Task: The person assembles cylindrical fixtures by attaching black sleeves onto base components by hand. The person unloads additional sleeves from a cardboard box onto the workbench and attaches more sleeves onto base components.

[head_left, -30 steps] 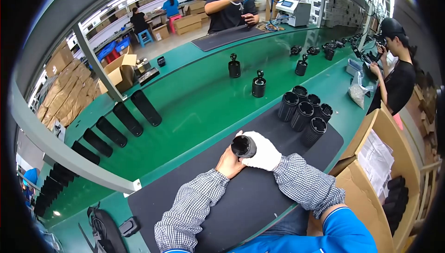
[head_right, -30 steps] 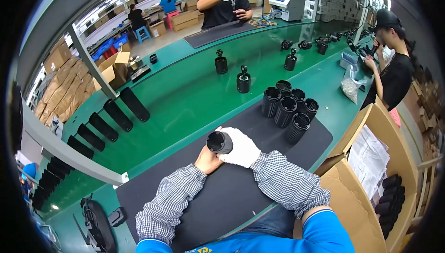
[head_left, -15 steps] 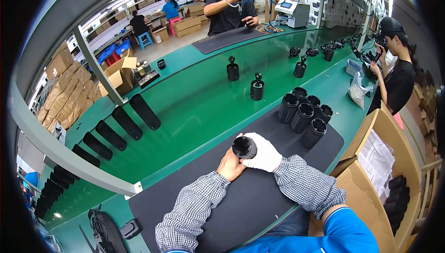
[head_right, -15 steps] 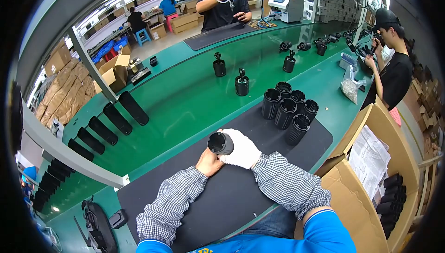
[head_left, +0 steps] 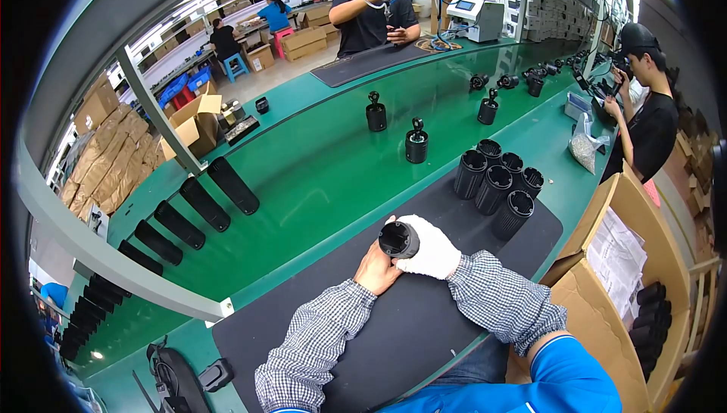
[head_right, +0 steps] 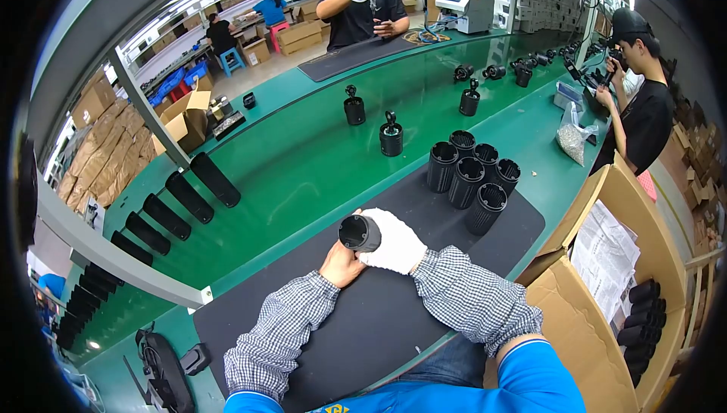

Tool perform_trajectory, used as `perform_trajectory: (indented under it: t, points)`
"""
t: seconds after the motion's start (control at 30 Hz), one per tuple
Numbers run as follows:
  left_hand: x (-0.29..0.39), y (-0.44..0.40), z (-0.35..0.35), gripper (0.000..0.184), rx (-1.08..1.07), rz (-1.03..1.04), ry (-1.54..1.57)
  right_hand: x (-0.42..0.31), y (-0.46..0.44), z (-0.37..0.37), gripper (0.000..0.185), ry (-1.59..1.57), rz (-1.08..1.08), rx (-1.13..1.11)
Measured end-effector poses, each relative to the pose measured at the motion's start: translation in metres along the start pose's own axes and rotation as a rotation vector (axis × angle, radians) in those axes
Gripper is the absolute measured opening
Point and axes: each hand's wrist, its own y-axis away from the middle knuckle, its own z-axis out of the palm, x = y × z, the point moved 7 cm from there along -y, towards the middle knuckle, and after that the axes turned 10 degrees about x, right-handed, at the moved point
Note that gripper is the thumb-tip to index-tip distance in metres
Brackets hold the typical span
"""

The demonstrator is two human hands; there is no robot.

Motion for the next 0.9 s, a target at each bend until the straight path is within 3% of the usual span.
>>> perform_trajectory:
  t: [0.57,0.67,0.9]
  points:
    - [0.009,-0.002,-0.005,0.062,0.053,0.027,0.007,-0.007,0.0,-0.002,0.066,0.016,-0.033,0.044]
    - [0.001,-0.001,0.0,0.072,0.006,0.073,-0.079,-0.012,-0.001,-0.003,0.067,0.035,-0.045,0.026]
    - [0.004,-0.002,-0.001,0.055,0.027,0.049,0.011,-0.007,0.002,-0.004,0.069,0.036,-0.042,0.06]
